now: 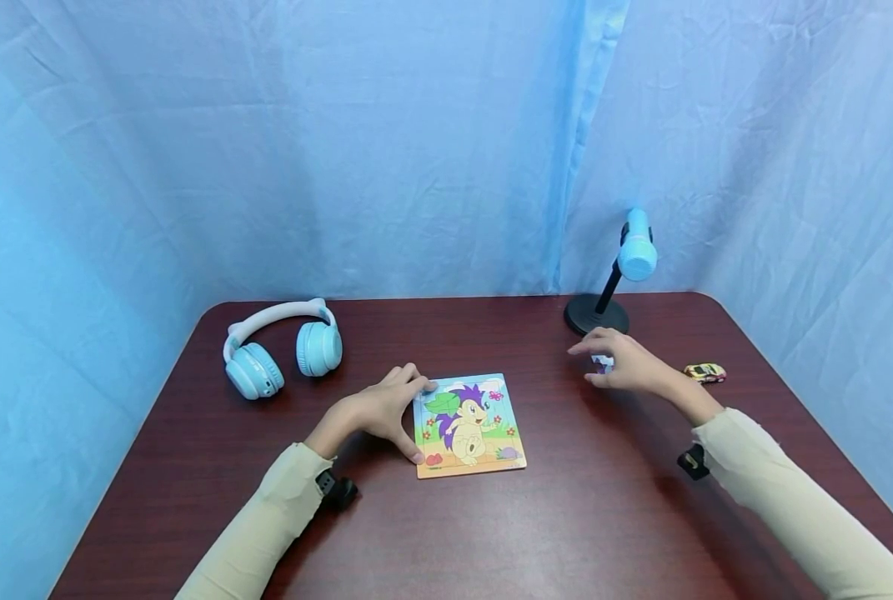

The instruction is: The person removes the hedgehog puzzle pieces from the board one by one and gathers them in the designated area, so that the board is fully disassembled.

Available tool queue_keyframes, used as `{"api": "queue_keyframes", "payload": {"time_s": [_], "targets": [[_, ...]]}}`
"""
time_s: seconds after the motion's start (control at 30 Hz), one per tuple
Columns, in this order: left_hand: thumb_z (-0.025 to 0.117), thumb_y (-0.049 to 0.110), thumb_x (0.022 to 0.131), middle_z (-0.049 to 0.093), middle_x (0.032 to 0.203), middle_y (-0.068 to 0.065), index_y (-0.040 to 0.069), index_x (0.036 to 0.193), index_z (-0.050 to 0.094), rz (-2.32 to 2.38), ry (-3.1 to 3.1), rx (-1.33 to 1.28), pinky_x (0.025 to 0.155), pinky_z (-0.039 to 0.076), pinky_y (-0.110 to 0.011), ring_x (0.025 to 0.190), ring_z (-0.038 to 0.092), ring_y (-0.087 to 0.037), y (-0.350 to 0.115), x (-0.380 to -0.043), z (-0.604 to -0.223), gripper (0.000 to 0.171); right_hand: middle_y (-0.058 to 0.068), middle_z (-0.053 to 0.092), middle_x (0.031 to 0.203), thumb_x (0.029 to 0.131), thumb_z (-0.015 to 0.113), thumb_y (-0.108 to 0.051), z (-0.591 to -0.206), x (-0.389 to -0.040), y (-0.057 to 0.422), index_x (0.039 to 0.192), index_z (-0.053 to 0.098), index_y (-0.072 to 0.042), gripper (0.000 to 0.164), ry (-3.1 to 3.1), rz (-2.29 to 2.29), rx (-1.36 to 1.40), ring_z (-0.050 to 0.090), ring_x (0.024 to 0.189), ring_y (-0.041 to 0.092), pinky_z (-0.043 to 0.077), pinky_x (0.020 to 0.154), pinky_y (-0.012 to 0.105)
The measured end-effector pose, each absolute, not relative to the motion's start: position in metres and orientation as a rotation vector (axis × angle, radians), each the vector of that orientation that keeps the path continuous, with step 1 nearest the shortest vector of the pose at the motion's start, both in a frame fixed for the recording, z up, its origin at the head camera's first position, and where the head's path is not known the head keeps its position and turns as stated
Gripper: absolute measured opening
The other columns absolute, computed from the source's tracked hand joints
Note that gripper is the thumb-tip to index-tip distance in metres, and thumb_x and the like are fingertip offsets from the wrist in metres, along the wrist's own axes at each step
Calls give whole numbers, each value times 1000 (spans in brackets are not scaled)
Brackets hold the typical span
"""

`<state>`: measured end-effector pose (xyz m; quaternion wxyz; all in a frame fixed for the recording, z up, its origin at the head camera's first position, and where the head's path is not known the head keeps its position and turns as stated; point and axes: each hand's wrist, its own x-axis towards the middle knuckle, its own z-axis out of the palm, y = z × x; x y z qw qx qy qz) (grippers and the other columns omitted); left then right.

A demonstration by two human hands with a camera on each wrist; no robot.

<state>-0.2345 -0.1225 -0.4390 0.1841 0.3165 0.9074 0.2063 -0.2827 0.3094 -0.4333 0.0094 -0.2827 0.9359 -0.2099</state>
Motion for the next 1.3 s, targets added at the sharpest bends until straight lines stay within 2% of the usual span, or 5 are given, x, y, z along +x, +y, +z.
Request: {"api": "queue_keyframes", "payload": {"time_s": [0.2, 0.37, 0.67, 1.07, 1.3], "targets": [[94, 51, 66, 45, 126, -6, 9, 151, 44, 582, 2563, 910, 100, 47, -41, 121, 39, -21, -123, -235, -440, 107, 9, 66, 118, 85, 83, -13, -431, -274, 264, 126, 72, -10, 43, 2862, -759, -930, 62, 103, 27, 56, 87, 49], [94, 51, 66, 45, 126, -4, 10, 151, 44, 575, 2564, 910, 99, 47, -39, 120, 39, -20, -123, -235, -440, 106, 3, 65, 118, 85, 84, -18, -432, -268, 225, 127, 72, -14, 44, 2774, -855, -988, 63, 104, 21, 56, 89, 44], [93, 51, 67, 44, 128, -4, 12, 152, 44, 581, 2554, 892, 102, 47, -40, 123, 39, -21, -123, -235, -439, 105, 6, 66, 117, 87, 82, -22, -441, -266, 171, 128, 71, -15, 43, 2631, -867, -1116, 59, 101, 23, 54, 84, 41], [93, 51, 68, 44, 127, -4, 11, 152, 44, 571, 2544, 899, 103, 46, -40, 123, 38, -22, -124, -234, -438, 105, 10, 63, 121, 89, 79, -20, -445, -260, 141, 131, 69, -10, 45, 2597, -732, -1131, 59, 106, 22, 52, 91, 41], [93, 50, 69, 43, 126, -5, 10, 152, 44, 582, 2535, 902, 102, 45, -41, 122, 38, -22, -124, -235, -438, 104, 9, 63, 118, 87, 80, -18, -444, -263, 137, 128, 70, -10, 43, 2608, -669, -1102, 58, 102, 21, 50, 88, 35]]}}
